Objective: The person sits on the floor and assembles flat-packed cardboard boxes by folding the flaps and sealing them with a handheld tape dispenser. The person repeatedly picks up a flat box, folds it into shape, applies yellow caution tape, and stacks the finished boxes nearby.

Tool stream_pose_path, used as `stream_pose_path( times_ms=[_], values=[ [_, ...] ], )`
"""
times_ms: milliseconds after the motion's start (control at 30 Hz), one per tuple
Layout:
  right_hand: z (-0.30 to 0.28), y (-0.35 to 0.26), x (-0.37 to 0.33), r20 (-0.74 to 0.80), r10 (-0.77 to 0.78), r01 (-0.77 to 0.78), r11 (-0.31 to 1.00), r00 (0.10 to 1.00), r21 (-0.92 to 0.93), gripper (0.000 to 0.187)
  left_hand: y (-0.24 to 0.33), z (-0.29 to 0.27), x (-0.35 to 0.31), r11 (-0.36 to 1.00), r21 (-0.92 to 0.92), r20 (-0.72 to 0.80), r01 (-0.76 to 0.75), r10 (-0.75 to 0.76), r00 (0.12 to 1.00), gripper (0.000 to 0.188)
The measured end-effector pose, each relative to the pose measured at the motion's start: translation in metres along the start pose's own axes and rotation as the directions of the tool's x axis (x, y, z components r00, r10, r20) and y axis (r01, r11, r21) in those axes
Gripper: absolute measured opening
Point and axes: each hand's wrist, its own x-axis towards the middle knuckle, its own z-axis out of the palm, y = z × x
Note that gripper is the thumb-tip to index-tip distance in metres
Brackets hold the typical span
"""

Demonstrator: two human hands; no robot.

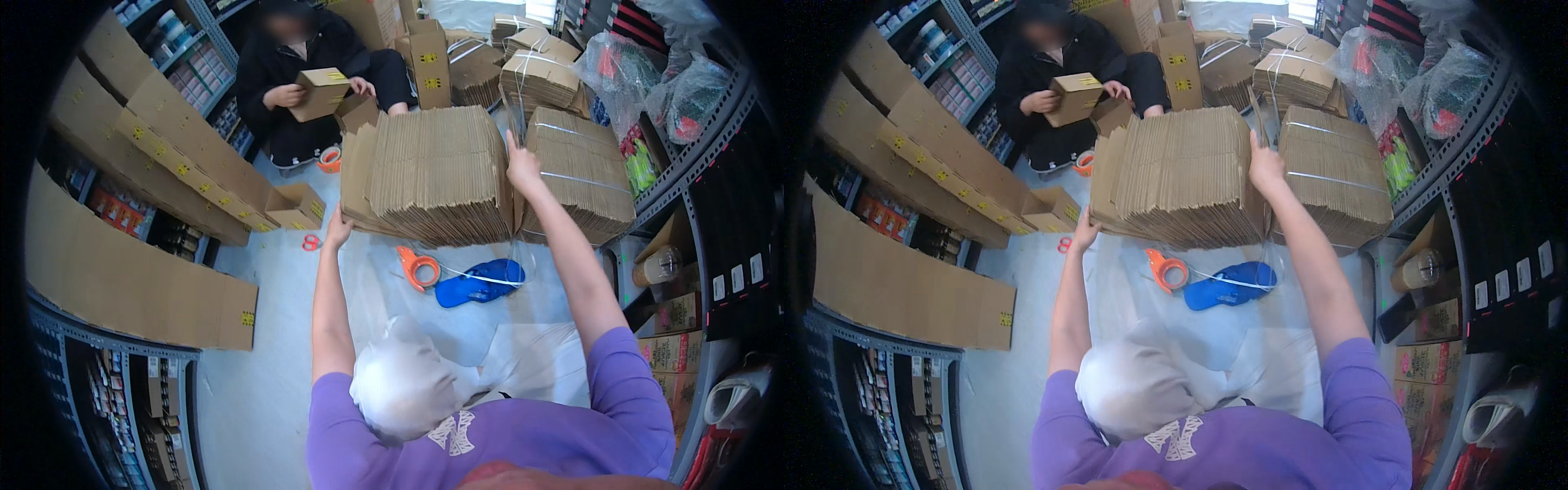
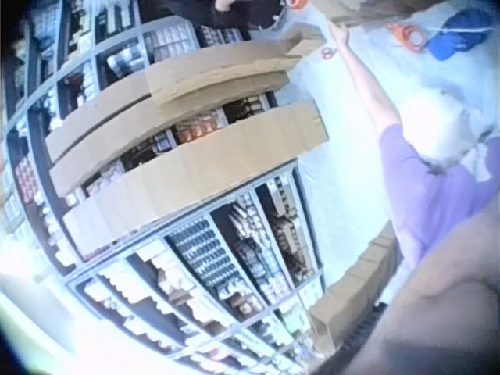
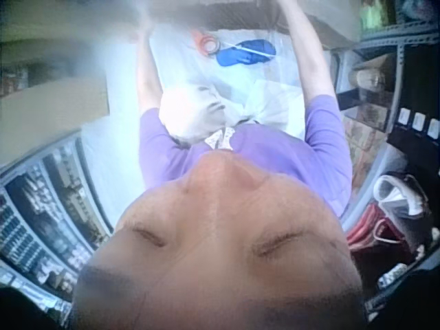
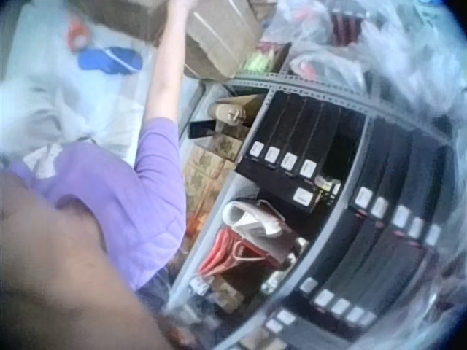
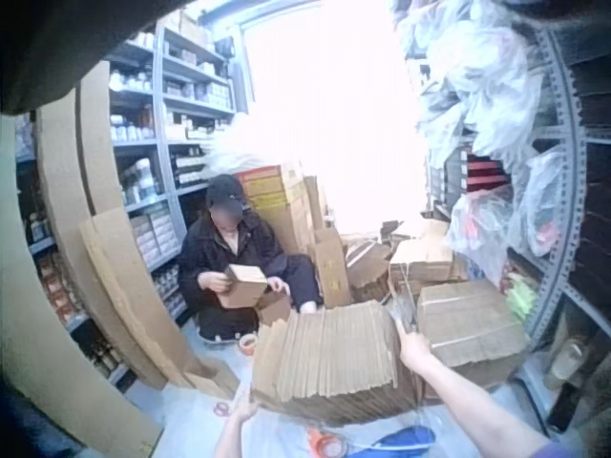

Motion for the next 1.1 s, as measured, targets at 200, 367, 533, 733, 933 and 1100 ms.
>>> stream_pose_path(
  times_ms=[200,367,533,733,933,1100],
  values=[
    [-0.155,-0.035,-0.042,-0.404,-0.085,0.039,0.992,0.911,-0.122,0.086,-0.023,-0.026,-0.074,0.983,-0.127,0.122,0.134,-0.119,0.985,0.067],
    [-0.247,-0.095,-0.152,-0.391,0.05,-0.002,0.992,0.919,0.123,0.065,-0.069,0.002,-0.251,0.987,0.117,0.153,-0.107,0.088,0.984,0.053],
    [-0.206,-0.172,-0.15,-0.827,-0.353,0.822,0.53,0.437,0.209,0.046,-0.041,0.033,-0.465,0.978,0.177,-0.043,0.107,-0.101,0.994,0.051],
    [-0.158,-0.326,-0.143,-0.627,-0.683,0.927,0.29,0.374,0.238,0.041,-0.033,0.009,-0.594,0.938,0.217,-0.14,0.27,-0.244,0.96,0.051],
    [-0.128,-0.443,-0.175,-0.371,-0.929,0.882,0.185,0.013,-0.434,0.032,-0.04,0.006,-0.617,0.938,0.167,-0.198,0.303,-0.269,0.943,0.052],
    [-0.116,-0.471,-0.183,-0.273,-0.961,0.976,0.09,0.033,-0.198,0.027,-0.045,0.0,-0.62,0.936,0.151,-0.185,0.318,-0.289,0.939,0.053]
  ],
)
